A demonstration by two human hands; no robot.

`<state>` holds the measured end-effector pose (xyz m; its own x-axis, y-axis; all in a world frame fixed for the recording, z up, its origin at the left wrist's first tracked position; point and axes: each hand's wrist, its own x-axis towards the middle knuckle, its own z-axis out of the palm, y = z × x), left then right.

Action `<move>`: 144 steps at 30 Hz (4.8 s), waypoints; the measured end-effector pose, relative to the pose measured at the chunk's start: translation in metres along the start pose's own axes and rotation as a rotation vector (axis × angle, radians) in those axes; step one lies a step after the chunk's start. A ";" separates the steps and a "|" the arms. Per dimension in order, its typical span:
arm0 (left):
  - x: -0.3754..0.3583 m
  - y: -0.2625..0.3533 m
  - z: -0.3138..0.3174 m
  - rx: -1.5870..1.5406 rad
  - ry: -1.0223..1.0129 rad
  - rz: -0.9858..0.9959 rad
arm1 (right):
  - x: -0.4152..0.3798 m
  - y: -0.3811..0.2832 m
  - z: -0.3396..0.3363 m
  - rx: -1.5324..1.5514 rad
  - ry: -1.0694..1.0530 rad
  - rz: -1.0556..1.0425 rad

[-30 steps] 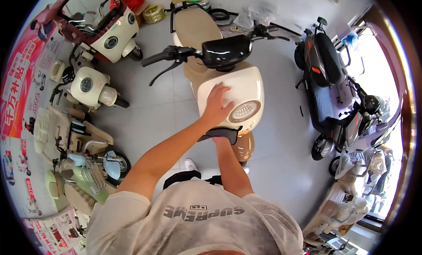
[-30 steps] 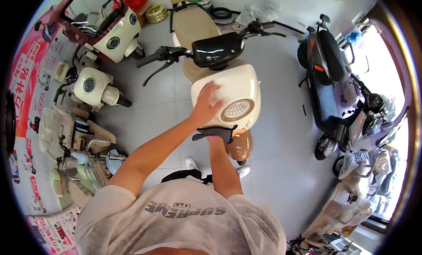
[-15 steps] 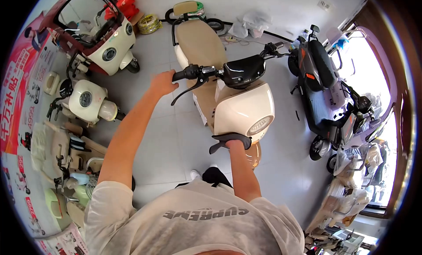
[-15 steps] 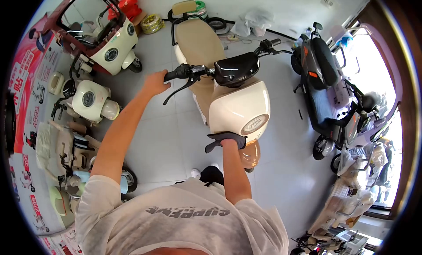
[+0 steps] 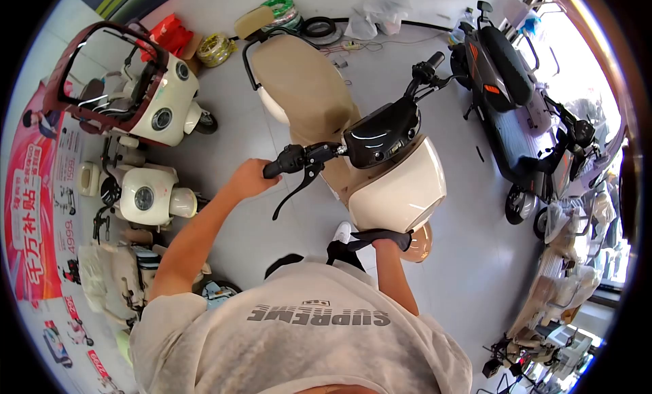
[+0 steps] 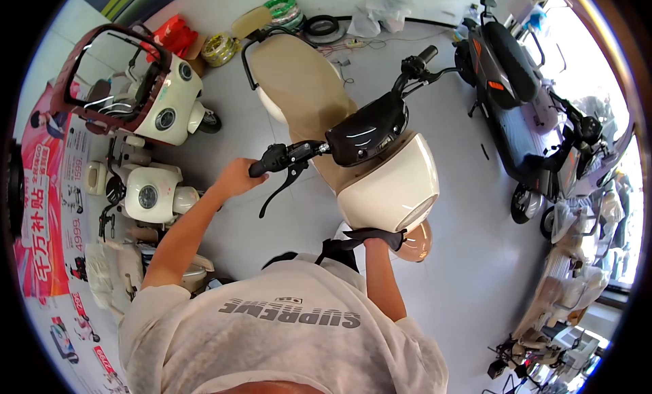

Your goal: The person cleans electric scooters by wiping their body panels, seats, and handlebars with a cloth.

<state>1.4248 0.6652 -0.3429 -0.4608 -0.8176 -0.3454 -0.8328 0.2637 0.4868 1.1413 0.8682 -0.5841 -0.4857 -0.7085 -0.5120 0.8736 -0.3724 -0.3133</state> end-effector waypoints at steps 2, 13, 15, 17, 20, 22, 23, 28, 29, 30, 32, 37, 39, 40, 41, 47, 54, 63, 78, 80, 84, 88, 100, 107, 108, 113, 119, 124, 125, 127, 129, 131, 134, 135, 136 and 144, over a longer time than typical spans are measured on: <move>0.001 0.002 -0.001 -0.009 -0.031 -0.005 | 0.002 0.002 0.009 0.028 0.005 -0.036; 0.014 -0.018 0.008 -0.200 -0.303 0.168 | -0.015 0.026 0.089 0.194 -0.121 -0.417; 0.023 -0.031 0.017 -0.290 -0.259 0.328 | -0.028 0.035 0.111 0.214 -0.160 -0.500; 0.026 -0.033 0.018 -0.281 -0.332 0.379 | -0.040 0.050 0.132 0.201 -0.190 -0.563; 0.032 -0.037 0.019 -0.355 -0.343 0.435 | -0.058 0.074 0.164 0.023 -0.186 -0.631; 0.037 -0.040 0.018 -0.381 -0.358 0.474 | -0.065 0.089 0.177 -0.103 -0.198 -0.620; 0.038 -0.041 0.018 -0.383 -0.373 0.491 | -0.068 0.098 0.179 -0.140 -0.223 -0.592; 0.047 -0.047 0.027 -0.507 -0.334 0.588 | -0.065 0.149 0.206 -1.439 0.406 -0.928; 0.050 -0.051 0.033 -0.509 -0.341 0.603 | -0.082 0.149 0.239 -1.401 0.505 -0.820; 0.056 -0.056 0.040 -0.490 -0.329 0.634 | -0.086 0.153 0.244 -1.372 0.555 -0.813; 0.066 -0.063 0.051 -0.472 -0.320 0.673 | -0.081 0.161 0.226 -1.326 0.565 -0.767; 0.074 -0.063 0.053 -0.446 -0.247 0.610 | -0.092 0.206 0.172 -1.378 0.206 -1.083; 0.077 -0.063 0.051 -0.440 -0.265 0.594 | -0.105 0.219 0.164 -1.426 0.200 -0.998; 0.077 -0.063 0.050 -0.433 -0.282 0.569 | -0.111 0.221 0.161 -1.471 0.190 -0.903; 0.077 -0.064 0.049 -0.425 -0.298 0.542 | -0.112 0.223 0.156 -1.467 0.188 -0.907; 0.073 -0.059 0.044 -0.385 -0.272 0.566 | -0.121 0.218 0.151 -1.491 0.160 -0.734; 0.096 -0.075 0.067 -0.447 -0.227 0.800 | -0.032 0.182 0.138 -1.182 0.226 -0.800; 0.077 -0.059 0.038 -0.428 -0.417 0.483 | -0.060 0.209 0.130 -1.067 0.033 -0.858; 0.114 -0.110 0.012 -0.473 -0.924 0.542 | -0.158 0.297 0.151 0.034 0.110 -0.311; 0.147 -0.156 0.006 -0.506 -0.976 0.497 | -0.159 0.320 0.178 -0.143 0.096 -0.421; 0.220 -0.270 -0.038 -0.523 -1.045 0.262 | -0.138 0.347 0.233 0.129 -0.471 -0.179; 0.268 -0.398 -0.093 -0.499 -0.881 0.004 | -0.107 0.375 0.257 0.026 -0.127 -0.420; 0.297 -0.541 -0.165 -0.761 -0.634 -0.364 | 0.033 0.293 0.311 -0.015 -0.246 -0.492; 0.279 -0.561 -0.199 -0.812 -0.559 -0.586 | 0.165 0.276 0.277 -1.864 0.344 -1.058; 0.281 -0.556 -0.207 -0.796 -0.552 -0.601 | 0.191 0.287 0.275 -1.918 0.333 -0.986; 0.295 -0.552 -0.237 -0.560 -0.515 -0.701 | 0.254 0.324 0.245 -2.230 0.395 -0.876; 0.318 -0.540 -0.246 -0.426 -0.428 -0.786 | 0.272 0.287 0.251 -2.152 0.348 -0.863; 0.347 -0.552 -0.226 -0.406 -0.440 -0.711 | 0.310 0.271 0.268 -2.373 0.376 -0.823; 0.350 -0.553 -0.228 -0.433 -0.440 -0.634 | 0.320 0.271 0.274 -2.362 0.340 -0.831; 0.362 -0.524 -0.240 -0.385 -0.392 -0.584 | 0.340 0.274 0.285 -2.348 0.331 -0.841; 0.385 -0.508 -0.246 -0.338 -0.345 -0.522 | 0.361 0.279 0.298 -2.354 0.317 -0.860; 0.409 -0.505 -0.253 -0.273 -0.257 -0.232 | 0.380 0.286 0.310 -2.337 0.360 -0.845; 0.463 -0.446 -0.286 -0.106 0.006 0.042 | 0.411 0.296 0.327 -2.341 0.364 -0.842; 0.484 -0.419 -0.299 -0.137 0.075 0.088 | 0.420 0.300 0.333 -2.354 0.369 -0.820; 0.506 -0.395 -0.313 -0.107 0.117 0.165 | 0.431 0.305 0.339 -2.359 0.363 -0.831; 0.663 -0.274 -0.317 0.249 0.223 0.842 | 0.482 0.390 0.423 -2.403 0.384 -0.770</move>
<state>1.4445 -0.1115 -0.4510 -0.8989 -0.3775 0.2224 -0.3014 0.9012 0.3116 1.2607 0.1278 -0.6150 -0.7438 -0.6639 0.0777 -0.6647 0.7224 -0.1903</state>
